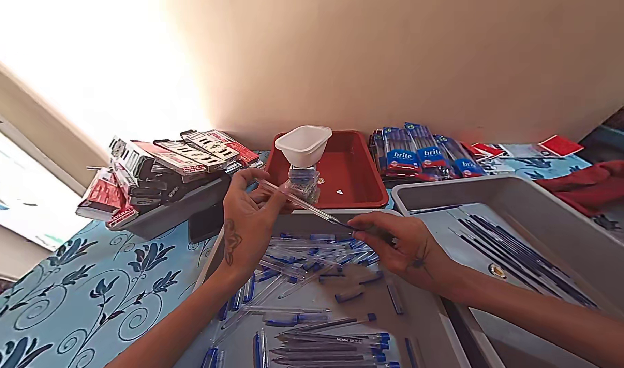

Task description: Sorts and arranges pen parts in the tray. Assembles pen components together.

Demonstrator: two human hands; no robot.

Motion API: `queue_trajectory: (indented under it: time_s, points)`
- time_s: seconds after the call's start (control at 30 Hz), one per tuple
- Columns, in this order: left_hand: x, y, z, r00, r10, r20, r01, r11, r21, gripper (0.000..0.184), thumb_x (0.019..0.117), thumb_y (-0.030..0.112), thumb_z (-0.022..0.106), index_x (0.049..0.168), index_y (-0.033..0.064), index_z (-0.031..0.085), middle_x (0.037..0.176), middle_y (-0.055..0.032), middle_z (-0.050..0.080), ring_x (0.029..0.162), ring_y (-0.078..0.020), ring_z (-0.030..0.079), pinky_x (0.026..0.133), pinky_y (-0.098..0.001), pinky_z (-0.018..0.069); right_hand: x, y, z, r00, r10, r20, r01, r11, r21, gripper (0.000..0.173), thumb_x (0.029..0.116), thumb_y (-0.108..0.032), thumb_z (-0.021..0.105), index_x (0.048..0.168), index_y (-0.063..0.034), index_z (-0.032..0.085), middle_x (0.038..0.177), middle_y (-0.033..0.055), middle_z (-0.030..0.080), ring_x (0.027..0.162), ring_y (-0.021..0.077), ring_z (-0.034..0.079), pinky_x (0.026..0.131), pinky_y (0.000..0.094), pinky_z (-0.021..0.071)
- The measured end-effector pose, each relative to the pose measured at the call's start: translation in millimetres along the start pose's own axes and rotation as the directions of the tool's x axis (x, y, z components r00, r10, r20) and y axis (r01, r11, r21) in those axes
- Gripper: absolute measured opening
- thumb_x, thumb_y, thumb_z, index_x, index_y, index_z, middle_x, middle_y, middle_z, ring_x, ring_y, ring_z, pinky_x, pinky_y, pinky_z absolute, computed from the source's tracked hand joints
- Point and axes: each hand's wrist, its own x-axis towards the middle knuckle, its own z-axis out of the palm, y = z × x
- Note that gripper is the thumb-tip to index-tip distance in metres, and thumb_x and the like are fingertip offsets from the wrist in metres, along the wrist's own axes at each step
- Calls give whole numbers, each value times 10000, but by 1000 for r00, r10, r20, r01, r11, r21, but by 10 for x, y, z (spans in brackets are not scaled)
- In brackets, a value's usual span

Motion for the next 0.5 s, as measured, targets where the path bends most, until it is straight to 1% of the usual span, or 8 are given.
queue_trajectory:
  time_s: [0.07,0.13,0.17,0.2,0.27,0.37,0.43,0.5]
  points:
    - [-41,-3,20,998,20,60,-25,997,72,286,944,25,694,1154,74,507,852,57,727,719,-39,723,718,-226,619,12,-7,-34,1000,-21,-19,20,997,-78,200,1014,-169,579,1106,-68,724,906,7,730,703,-19,618,653,113,501]
    - [-59,12,39,994,-33,105,25,997,77,231,932,27,715,1082,79,547,832,49,730,698,-37,717,699,-211,614,101,-41,-194,989,-143,-24,130,948,-292,202,1003,-178,574,1088,-69,722,850,21,715,709,78,651,644,214,535]
    - [-71,19,44,989,-77,129,69,996,63,184,937,33,712,1045,78,570,808,40,728,679,-41,711,682,-207,607,174,-83,-320,975,-222,4,205,894,-399,215,993,-160,574,1090,-42,725,839,59,720,696,161,658,627,294,534]
    - [-78,29,54,980,-120,157,116,993,36,149,945,29,700,1018,78,580,787,35,724,662,-39,705,664,-199,601,255,-136,-463,961,-272,57,265,834,-484,224,992,-152,572,1103,-31,723,840,80,725,697,214,650,635,344,520]
    - [-71,41,67,964,-166,209,176,984,-28,119,963,25,670,985,90,573,757,27,720,626,-36,691,620,-183,585,404,-232,-686,918,-348,191,391,716,-578,202,995,-110,565,1099,-24,716,792,85,695,690,249,616,659,379,470]
    - [-54,20,39,932,-210,294,233,972,-43,52,1032,94,585,1066,93,546,757,0,703,606,-50,671,601,-171,562,530,-325,-778,835,-409,368,550,603,-578,225,945,25,527,1055,-14,721,717,68,648,661,240,617,650,379,472]
    - [-53,-11,15,908,-234,347,262,964,-36,95,1068,139,527,1119,77,577,760,-18,728,623,-64,692,627,-188,573,572,-400,-766,815,-410,410,580,582,-570,262,936,79,504,1062,14,725,713,91,641,668,259,614,654,394,462]
    - [-49,1,8,882,-253,398,282,959,-14,149,1080,158,500,1131,68,607,817,-21,733,685,-66,704,665,-196,581,621,-473,-801,799,-412,437,601,546,-583,262,918,99,494,1036,20,715,737,116,652,715,295,635,705,432,469]
